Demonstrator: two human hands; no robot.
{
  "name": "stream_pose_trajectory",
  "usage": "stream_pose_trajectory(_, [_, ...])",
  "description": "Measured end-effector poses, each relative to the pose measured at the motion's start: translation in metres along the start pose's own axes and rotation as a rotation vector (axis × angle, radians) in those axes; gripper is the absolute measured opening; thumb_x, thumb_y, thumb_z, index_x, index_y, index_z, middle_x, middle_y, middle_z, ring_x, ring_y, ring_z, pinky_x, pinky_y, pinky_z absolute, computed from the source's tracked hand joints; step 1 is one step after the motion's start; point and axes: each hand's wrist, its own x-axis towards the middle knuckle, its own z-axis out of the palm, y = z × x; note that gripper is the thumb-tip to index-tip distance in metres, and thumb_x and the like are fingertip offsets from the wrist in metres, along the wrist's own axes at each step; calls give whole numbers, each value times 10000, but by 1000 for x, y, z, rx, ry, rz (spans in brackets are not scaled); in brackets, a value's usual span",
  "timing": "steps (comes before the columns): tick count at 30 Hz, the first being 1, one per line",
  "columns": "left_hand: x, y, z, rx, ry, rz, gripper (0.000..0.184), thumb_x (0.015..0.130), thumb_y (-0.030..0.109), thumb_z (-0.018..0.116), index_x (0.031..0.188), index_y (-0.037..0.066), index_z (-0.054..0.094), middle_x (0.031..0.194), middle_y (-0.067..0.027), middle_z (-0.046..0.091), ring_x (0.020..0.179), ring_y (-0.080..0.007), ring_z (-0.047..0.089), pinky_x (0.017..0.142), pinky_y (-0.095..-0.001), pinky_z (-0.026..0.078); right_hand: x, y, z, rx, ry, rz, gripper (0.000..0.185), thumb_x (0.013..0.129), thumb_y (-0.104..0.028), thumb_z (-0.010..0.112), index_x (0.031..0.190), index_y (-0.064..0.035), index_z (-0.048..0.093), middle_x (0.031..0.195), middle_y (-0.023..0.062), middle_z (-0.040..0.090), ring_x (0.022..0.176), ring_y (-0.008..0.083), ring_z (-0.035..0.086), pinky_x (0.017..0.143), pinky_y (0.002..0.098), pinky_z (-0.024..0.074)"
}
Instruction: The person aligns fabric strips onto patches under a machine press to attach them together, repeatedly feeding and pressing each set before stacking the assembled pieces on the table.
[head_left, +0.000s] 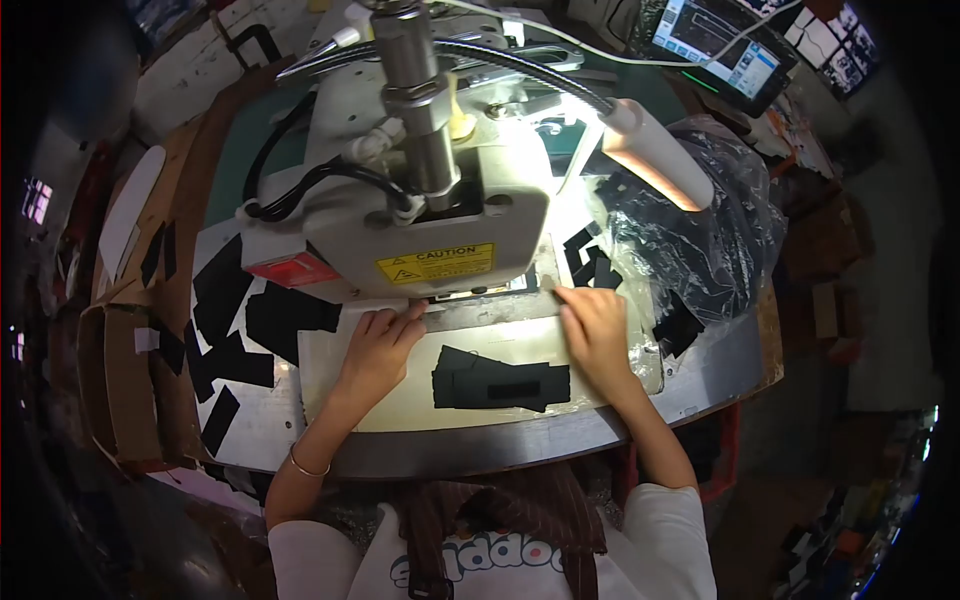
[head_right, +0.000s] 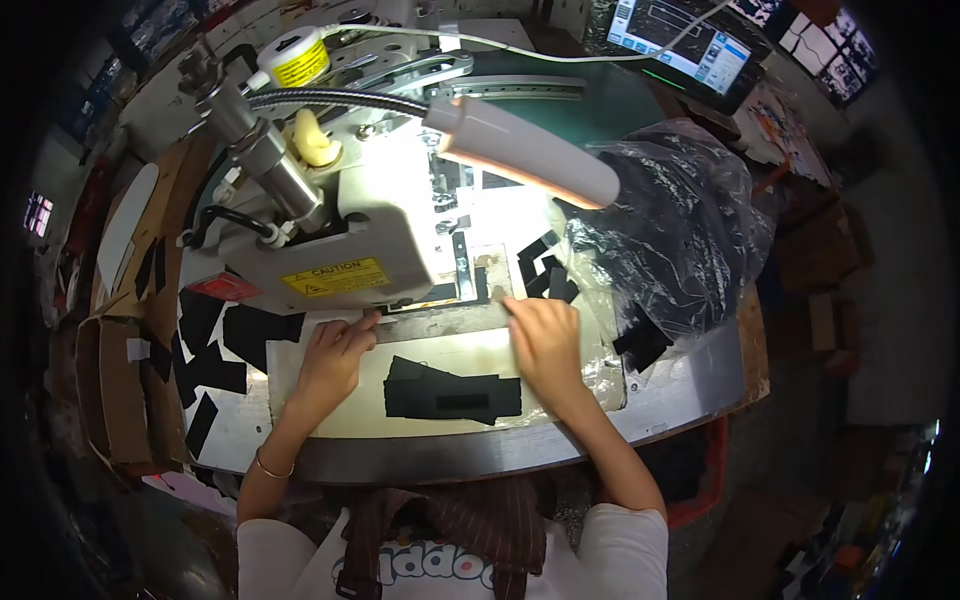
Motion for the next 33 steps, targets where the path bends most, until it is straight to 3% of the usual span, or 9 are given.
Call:
stream_pose_trajectory(2, [4, 5, -2, -79, 13, -31, 179, 734, 20, 603, 890, 80, 540, 1149, -37, 606, 918, -224, 528, 806, -359, 420, -2, 9, -18, 5, 47, 86, 157, 777, -33, 621, 931, -48, 649, 956, 84, 597, 892, 253, 536, 824, 348, 378])
stream_pose_trajectory(6, [16, 27, -3, -318, 25, -49, 147, 782, 67, 627, 907, 80, 549, 1134, -50, 600, 955, -270, 527, 842, -382, 412, 7, 15, -49, 29, -22, 43, 195, 741, -43, 650, 934, -66, 646, 947, 60, 577, 886, 254, 533, 795, 365, 409])
stream_pose_trajectory(9, [28, 39, 4, -463, -5, -29, 162, 776, 83, 653, 902, 78, 552, 1078, -61, 603, 951, -281, 528, 841, -380, 417, 12, 22, -63, 134, -216, -74, 203, 746, -52, 646, 948, -71, 641, 993, 63, 565, 927, 265, 523, 830, 370, 401])
stream_pose_trajectory(13, [42, 51, 7, -527, -57, 11, 169, 779, 97, 659, 927, 77, 581, 1005, -60, 606, 928, -267, 529, 823, -360, 429, 14, 34, -42, 147, -355, 9, 204, 757, -130, 674, 952, -89, 630, 1088, 68, 533, 1076, 252, 453, 939, 385, 344])
stream_pose_trajectory(18, [51, 62, 15, -576, -65, -13, 225, 811, 149, 645, 1024, 84, 615, 963, -66, 591, 915, -266, 525, 808, -357, 436, 27, 33, -41, 181, -380, -11, 177, 702, -198, 733, 824, -112, 637, 920, -2, 577, 975, 209, 463, 881, 329, 303])
stream_pose_trajectory(22, [60, 71, 21, -596, -61, -48, 267, 830, 191, 636, 1071, 78, 613, 988, -72, 586, 917, -255, 526, 806, -346, 438, 30, 38, -39, 150, -463, -33, 153, 692, -197, 739, 769, -105, 643, 892, -11, 599, 937, 196, 470, 890, 340, 285])
stream_pose_trajectory(24, [64, 76, 21, -608, -40, -82, 298, 825, 209, 650, 1086, 71, 610, 994, -75, 595, 914, -248, 535, 794, -335, 443, 30, 31, -35, 200, -392, -88, 142, 694, -191, 737, 762, -106, 646, 856, -17, 609, 927, 190, 473, 892, 342, 282])
stream_pose_trajectory(30, [64, 62, 35, -771, 47, -171, 161, 820, 190, 664, 908, 55, 669, 810, -73, 632, 743, -232, 566, 692, -333, 456, 32, -9, -10, 363, -267, -165, 138, 738, -195, 722, 752, -79, 649, 703, 1, 591, 803, 177, 494, 845, 351, 293])
stream_pose_trajectory(33, [54, 51, 20, -836, 29, -396, 114, 822, 166, 660, 838, 55, 679, 740, -58, 621, 695, -201, 571, 652, -314, 451, 34, -4, 4, 328, -314, -115, 149, 746, -213, 719, 758, -79, 655, 716, 19, 578, 794, 191, 472, 816, 340, 297])
